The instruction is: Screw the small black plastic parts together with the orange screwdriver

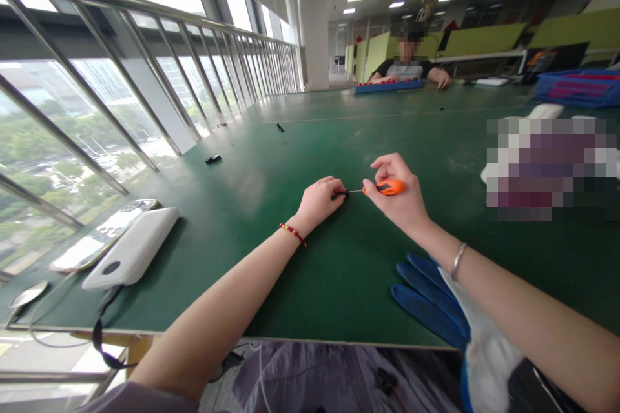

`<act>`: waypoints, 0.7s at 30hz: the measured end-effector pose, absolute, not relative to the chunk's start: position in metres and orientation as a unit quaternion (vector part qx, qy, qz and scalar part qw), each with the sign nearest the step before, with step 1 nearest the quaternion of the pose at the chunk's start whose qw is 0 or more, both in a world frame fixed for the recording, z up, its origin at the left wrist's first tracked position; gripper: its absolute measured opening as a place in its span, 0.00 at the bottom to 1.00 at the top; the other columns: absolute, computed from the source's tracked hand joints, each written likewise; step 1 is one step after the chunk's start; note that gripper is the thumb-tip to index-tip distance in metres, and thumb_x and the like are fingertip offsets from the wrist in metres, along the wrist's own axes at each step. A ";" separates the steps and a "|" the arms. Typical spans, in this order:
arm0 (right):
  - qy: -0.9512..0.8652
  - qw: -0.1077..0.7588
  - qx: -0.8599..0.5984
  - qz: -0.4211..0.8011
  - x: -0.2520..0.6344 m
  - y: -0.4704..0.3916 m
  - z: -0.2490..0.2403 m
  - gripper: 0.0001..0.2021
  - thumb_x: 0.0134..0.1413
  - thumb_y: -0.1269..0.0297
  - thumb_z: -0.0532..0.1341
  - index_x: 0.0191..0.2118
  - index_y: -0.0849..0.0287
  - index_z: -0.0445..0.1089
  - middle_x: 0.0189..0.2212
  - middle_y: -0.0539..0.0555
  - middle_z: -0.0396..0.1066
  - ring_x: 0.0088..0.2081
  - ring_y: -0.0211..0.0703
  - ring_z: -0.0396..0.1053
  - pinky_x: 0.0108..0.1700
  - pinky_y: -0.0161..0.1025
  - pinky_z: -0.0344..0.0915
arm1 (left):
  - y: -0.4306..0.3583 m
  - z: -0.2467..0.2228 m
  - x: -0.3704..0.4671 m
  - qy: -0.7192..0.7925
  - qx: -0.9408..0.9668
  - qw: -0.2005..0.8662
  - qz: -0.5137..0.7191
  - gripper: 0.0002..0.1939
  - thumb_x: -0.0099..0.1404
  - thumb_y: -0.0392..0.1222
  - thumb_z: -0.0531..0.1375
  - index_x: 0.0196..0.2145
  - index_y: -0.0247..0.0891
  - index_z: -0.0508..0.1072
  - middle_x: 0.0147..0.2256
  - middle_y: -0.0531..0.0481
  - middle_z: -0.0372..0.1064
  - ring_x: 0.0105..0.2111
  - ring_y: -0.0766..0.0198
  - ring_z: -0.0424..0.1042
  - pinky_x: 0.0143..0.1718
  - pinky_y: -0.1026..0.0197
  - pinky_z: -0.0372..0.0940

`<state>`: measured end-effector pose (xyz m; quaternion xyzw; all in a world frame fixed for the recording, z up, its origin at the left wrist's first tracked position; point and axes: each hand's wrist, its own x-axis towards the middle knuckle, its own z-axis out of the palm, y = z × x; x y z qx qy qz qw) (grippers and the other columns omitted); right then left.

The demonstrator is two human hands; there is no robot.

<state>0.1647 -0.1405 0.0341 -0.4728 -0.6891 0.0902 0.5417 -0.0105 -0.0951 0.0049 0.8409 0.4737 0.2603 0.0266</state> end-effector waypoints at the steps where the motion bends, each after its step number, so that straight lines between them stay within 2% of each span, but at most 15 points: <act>1: -0.692 0.534 -0.478 0.088 0.165 -0.141 0.034 0.08 0.46 0.62 0.60 0.34 0.55 0.64 0.19 0.44 0.60 0.21 0.37 0.61 0.29 0.35 0.59 | -0.095 0.005 -0.010 0.475 0.841 0.027 0.259 0.06 0.60 0.39 0.56 0.33 0.40 0.73 0.37 0.50 0.71 0.36 0.63 0.71 0.34 0.62 0.64; 3: -0.695 0.522 -0.485 0.093 0.165 -0.142 0.034 0.06 0.48 0.59 0.60 0.30 0.55 0.65 0.15 0.44 0.59 0.20 0.37 0.60 0.28 0.35 0.58 | -0.096 0.005 -0.010 0.476 0.840 0.028 0.258 0.06 0.60 0.39 0.55 0.34 0.40 0.73 0.37 0.50 0.71 0.36 0.62 0.71 0.35 0.62 0.64; 6: -0.692 0.528 -0.482 0.099 0.164 -0.143 0.035 0.06 0.49 0.59 0.60 0.28 0.56 0.66 0.17 0.46 0.63 0.21 0.37 0.61 0.28 0.35 0.58 | -0.095 0.005 -0.010 0.476 0.840 0.027 0.259 0.06 0.60 0.39 0.56 0.33 0.40 0.73 0.37 0.50 0.71 0.36 0.62 0.71 0.34 0.62 0.64; 8: -0.690 0.540 -0.472 0.100 0.164 -0.143 0.035 0.05 0.47 0.62 0.60 0.31 0.55 0.66 0.20 0.46 0.65 0.22 0.37 0.62 0.28 0.35 0.59 | -0.095 0.005 -0.010 0.473 0.840 0.024 0.263 0.06 0.60 0.39 0.56 0.33 0.40 0.73 0.36 0.51 0.71 0.35 0.62 0.71 0.34 0.62 0.64; 11: -0.688 0.556 -0.455 0.101 0.164 -0.142 0.036 0.13 0.44 0.64 0.61 0.39 0.55 0.63 0.24 0.46 0.65 0.23 0.37 0.64 0.29 0.35 0.60 | -0.094 0.004 -0.011 0.466 0.842 0.022 0.269 0.05 0.60 0.38 0.57 0.33 0.40 0.72 0.36 0.51 0.71 0.35 0.62 0.71 0.34 0.62 0.63; 13: -0.692 0.550 -0.458 0.097 0.164 -0.142 0.036 0.15 0.44 0.64 0.61 0.42 0.55 0.62 0.22 0.44 0.62 0.23 0.37 0.63 0.30 0.35 0.60 | -0.094 0.003 -0.011 0.465 0.842 0.020 0.271 0.05 0.59 0.38 0.57 0.33 0.40 0.72 0.36 0.51 0.71 0.35 0.63 0.71 0.33 0.62 0.63; 16: -0.704 0.519 -0.476 0.098 0.165 -0.142 0.037 0.07 0.48 0.59 0.60 0.33 0.55 0.66 0.15 0.43 0.58 0.20 0.37 0.59 0.30 0.36 0.58 | -0.094 0.003 -0.011 0.467 0.842 0.020 0.270 0.05 0.60 0.38 0.56 0.33 0.40 0.72 0.36 0.51 0.71 0.34 0.63 0.70 0.33 0.63 0.62; 18: -0.709 0.509 -0.479 0.098 0.165 -0.143 0.036 0.07 0.50 0.58 0.59 0.28 0.55 0.66 0.15 0.45 0.60 0.20 0.38 0.60 0.30 0.37 0.58 | -0.094 0.003 -0.011 0.467 0.842 0.021 0.271 0.05 0.60 0.38 0.56 0.33 0.40 0.72 0.36 0.51 0.71 0.34 0.63 0.70 0.33 0.63 0.62; 21: -0.704 0.527 -0.468 0.083 0.164 -0.143 0.035 0.06 0.48 0.61 0.60 0.33 0.55 0.67 0.21 0.48 0.66 0.24 0.40 0.64 0.32 0.37 0.60 | -0.094 0.003 -0.011 0.464 0.842 0.022 0.275 0.05 0.59 0.38 0.56 0.32 0.40 0.72 0.36 0.51 0.71 0.35 0.63 0.70 0.33 0.63 0.62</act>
